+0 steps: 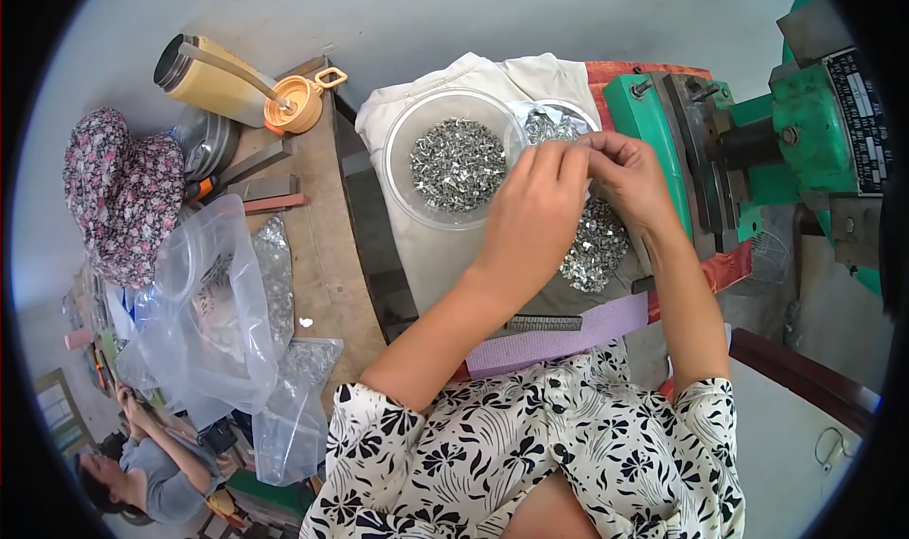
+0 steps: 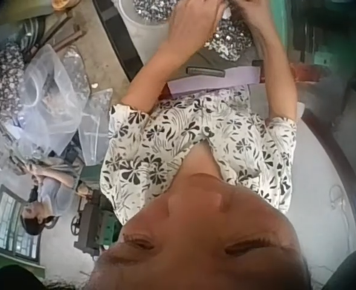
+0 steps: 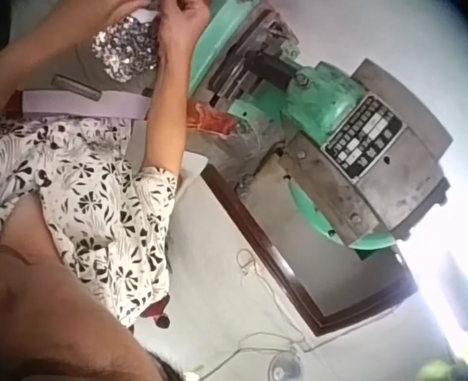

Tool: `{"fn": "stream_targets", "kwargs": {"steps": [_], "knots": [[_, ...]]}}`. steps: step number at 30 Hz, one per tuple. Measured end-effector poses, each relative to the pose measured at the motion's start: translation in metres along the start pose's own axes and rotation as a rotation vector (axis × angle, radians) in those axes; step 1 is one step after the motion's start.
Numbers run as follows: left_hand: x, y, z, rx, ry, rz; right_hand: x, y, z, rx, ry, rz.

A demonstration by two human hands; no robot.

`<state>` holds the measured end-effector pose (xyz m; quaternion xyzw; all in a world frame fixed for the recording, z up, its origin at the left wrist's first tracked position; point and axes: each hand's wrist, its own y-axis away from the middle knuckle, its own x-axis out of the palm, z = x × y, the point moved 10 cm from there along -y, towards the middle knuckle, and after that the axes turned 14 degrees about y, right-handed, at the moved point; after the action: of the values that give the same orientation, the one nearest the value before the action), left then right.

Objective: Aligning small metal buttons on a strip and using a press machine to secure them.

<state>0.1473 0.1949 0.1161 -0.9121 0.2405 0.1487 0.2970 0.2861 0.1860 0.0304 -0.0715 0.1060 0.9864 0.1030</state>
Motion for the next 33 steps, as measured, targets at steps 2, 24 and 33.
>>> {"fn": "stream_targets", "kwargs": {"steps": [2, 24, 33], "knots": [[0.009, -0.009, 0.008, -0.022, 0.010, 0.021, -0.003, 0.002, -0.009, 0.079, 0.004, -0.022], [0.017, -0.038, 0.051, -0.254, 0.130, 0.105, 0.001, 0.011, -0.024, 0.234, -0.139, -0.147], [0.015, -0.034, 0.067, -0.417, 0.342, 0.074, 0.002, 0.017, -0.014, 0.154, -0.105, -0.174]]}}
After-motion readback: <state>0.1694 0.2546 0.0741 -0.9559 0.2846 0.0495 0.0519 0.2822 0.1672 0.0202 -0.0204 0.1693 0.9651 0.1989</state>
